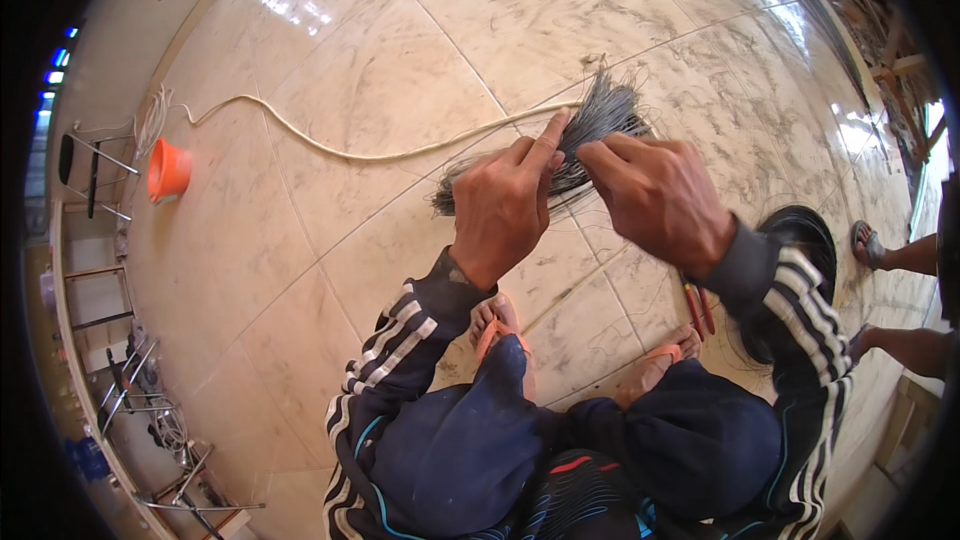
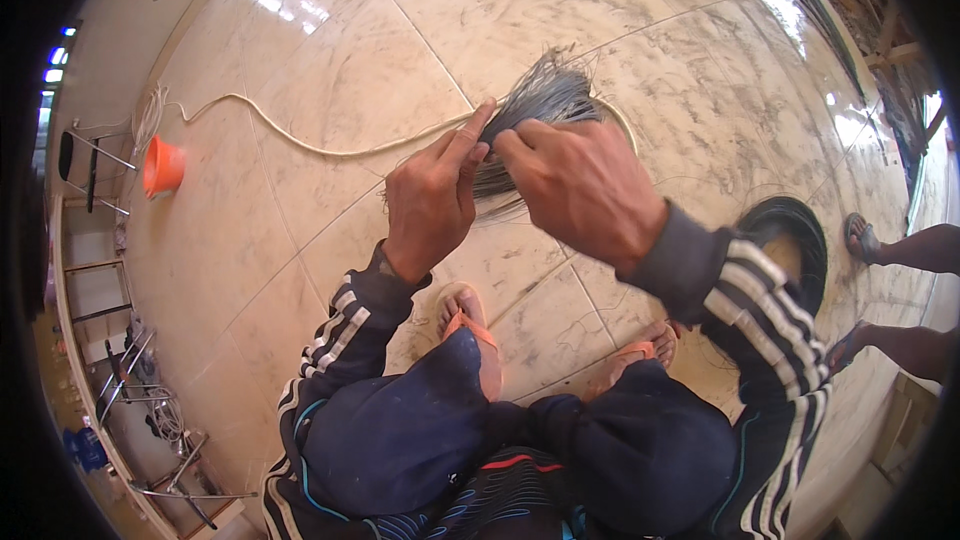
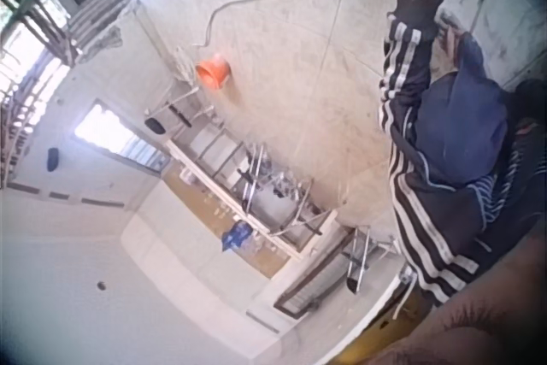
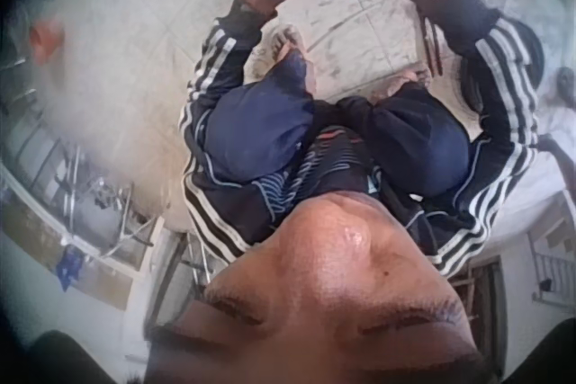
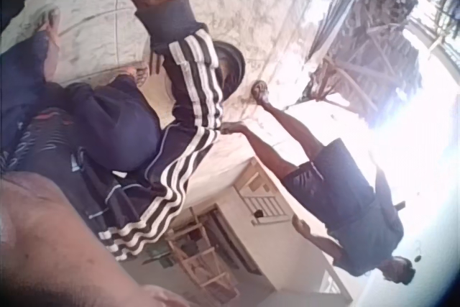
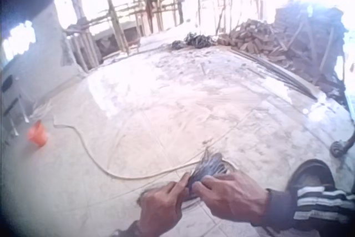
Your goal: The person sits on a tiled floor and repeatedly cuts a coil of black wire into short segments using pliers. They gather the cut pieces into a bundle and continue cutting additional lengths from the coil.
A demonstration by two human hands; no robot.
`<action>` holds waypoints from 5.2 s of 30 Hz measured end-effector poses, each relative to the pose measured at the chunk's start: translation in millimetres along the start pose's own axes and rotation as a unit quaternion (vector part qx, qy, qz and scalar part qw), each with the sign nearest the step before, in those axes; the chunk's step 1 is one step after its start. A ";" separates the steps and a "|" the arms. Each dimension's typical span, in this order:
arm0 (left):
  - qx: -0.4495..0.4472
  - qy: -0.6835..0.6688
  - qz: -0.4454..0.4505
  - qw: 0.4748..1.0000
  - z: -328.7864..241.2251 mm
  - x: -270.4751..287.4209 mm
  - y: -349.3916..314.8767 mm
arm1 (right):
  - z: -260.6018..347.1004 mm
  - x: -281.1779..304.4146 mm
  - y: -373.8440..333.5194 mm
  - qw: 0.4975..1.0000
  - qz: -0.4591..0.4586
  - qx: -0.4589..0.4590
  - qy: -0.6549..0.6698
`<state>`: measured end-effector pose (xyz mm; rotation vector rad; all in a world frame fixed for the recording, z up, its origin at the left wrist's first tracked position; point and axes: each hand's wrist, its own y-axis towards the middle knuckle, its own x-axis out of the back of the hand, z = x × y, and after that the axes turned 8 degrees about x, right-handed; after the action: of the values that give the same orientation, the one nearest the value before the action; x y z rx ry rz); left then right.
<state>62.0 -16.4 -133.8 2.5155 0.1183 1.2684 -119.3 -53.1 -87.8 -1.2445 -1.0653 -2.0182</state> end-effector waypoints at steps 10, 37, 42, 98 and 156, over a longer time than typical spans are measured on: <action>-0.048 -0.013 0.000 0.999 -1.0 -2.9 8.5 | -17.8 24.5 16.0 0.984 0.016 0.139 -0.109; 0.063 -0.100 0.022 0.993 -2.5 -11.1 22.6 | -55.7 -16.3 6.6 0.975 -0.136 0.172 -0.017; 0.055 -0.137 0.012 0.989 0.1 -6.5 31.7 | -43.4 -20.3 -4.7 0.984 -0.092 0.127 -0.080; 0.348 -0.723 0.219 0.555 -22.8 -56.0 26.4 | -24.3 37.5 39.7 0.898 0.108 -0.409 0.124; 0.163 -0.453 0.265 0.835 22.4 -27.5 4.8 | 19.5 -93.3 -46.9 0.740 -0.255 -0.334 0.526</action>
<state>62.9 -32.4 -165.8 3.2911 -0.6726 0.0249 -105.7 -7.8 -182.9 0.1922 -0.0577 -3.0129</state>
